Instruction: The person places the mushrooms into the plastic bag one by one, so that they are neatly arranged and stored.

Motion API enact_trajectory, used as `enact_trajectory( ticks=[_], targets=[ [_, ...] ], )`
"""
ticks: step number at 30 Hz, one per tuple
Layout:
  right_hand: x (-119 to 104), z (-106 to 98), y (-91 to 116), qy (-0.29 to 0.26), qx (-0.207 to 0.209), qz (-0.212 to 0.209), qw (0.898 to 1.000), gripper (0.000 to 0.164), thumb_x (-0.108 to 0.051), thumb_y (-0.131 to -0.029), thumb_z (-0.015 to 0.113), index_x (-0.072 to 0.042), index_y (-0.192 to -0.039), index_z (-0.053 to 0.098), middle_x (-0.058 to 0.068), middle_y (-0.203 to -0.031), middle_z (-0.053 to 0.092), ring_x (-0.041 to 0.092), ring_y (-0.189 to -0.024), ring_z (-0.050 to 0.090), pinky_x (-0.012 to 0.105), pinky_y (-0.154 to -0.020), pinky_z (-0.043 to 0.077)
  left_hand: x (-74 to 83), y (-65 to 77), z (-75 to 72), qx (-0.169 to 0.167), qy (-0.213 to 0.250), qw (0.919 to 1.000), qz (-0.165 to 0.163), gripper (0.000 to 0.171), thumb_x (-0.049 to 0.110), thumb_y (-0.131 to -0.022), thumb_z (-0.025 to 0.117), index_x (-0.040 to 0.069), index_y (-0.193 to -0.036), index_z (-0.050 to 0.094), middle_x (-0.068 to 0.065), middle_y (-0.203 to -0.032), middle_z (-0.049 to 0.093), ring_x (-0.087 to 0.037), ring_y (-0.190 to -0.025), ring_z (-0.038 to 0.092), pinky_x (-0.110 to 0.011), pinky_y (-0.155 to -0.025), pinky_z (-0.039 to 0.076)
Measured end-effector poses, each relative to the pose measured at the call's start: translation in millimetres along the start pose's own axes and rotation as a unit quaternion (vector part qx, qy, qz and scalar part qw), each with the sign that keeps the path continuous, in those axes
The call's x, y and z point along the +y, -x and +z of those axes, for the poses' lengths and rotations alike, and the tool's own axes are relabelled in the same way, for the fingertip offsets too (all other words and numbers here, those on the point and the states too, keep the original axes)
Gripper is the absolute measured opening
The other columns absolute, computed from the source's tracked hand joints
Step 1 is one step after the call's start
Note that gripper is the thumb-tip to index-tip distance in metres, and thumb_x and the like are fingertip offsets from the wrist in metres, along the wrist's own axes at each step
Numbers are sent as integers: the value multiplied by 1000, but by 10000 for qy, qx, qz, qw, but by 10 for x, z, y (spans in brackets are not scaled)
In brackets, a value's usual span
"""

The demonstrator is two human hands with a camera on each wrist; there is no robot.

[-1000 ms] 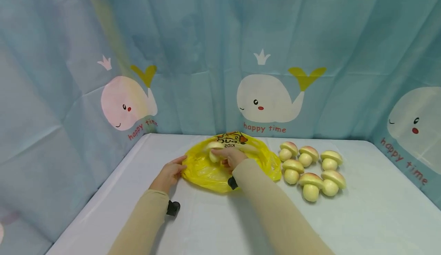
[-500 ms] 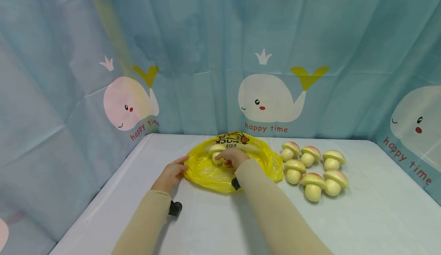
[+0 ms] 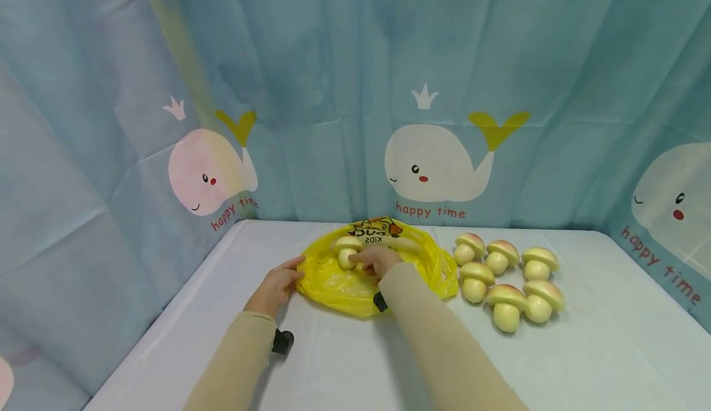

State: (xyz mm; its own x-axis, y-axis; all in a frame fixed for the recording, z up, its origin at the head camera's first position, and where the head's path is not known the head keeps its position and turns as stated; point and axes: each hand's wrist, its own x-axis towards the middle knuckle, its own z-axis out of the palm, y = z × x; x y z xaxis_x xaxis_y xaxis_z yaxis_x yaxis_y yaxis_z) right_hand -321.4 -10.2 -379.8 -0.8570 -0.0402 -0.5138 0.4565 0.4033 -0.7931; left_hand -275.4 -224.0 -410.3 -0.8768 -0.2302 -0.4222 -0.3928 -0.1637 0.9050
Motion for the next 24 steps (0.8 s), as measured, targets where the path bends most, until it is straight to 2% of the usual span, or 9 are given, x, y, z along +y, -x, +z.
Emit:
enact_trajectory(
  ticks=[4,7,14,16,21,24],
  targets=[
    [-6,19,0,233,71,-43,9997,33,-37,-84,76,-10,-81,57,5,-76,48,20,-71,45,31,-62,34,-15,14,7,16,4,10000,15,49,-7,-95,51,7,-143,48,-16,-154,34,-26,-118,39,-30,-102,37],
    [-17,26,-4,387,65,33,9992,36,-40,-85,74,-11,-77,54,4,-71,44,19,-68,42,30,-61,32,-24,30,11,-17,38,10000,60,49,-8,-95,50,6,-143,48,-16,-153,34,-25,-118,38,-29,-100,37],
    [-33,5,-24,705,5,-127,9974,37,-42,-85,73,-8,-90,59,7,-80,50,21,-75,46,32,-66,38,-16,52,28,-4,78,9998,185,50,-9,-95,50,4,-142,48,-16,-154,33,-25,-120,37,-28,-96,37],
    [-34,2,-22,711,-28,-184,9973,37,-42,-85,74,-9,-87,57,7,-82,49,21,-76,46,33,-66,37,-11,53,27,12,74,9998,209,50,-9,-95,50,4,-142,47,-16,-154,33,-25,-120,37,-28,-96,37],
    [2,11,8,452,34,-104,9989,37,-41,-82,76,-11,-85,55,6,-81,49,21,-72,43,32,-62,33,-21,35,11,-12,23,9997,228,49,-9,-95,49,4,-143,47,-17,-154,33,-26,-120,38,-28,-96,37],
    [19,22,31,221,108,67,9997,38,-40,-82,77,-8,-93,59,5,-79,49,19,-69,42,30,-62,32,-34,18,2,-34,-1,9997,235,50,-9,-95,50,3,-143,46,-18,-153,33,-25,-118,39,-27,-94,38]
  ],
)
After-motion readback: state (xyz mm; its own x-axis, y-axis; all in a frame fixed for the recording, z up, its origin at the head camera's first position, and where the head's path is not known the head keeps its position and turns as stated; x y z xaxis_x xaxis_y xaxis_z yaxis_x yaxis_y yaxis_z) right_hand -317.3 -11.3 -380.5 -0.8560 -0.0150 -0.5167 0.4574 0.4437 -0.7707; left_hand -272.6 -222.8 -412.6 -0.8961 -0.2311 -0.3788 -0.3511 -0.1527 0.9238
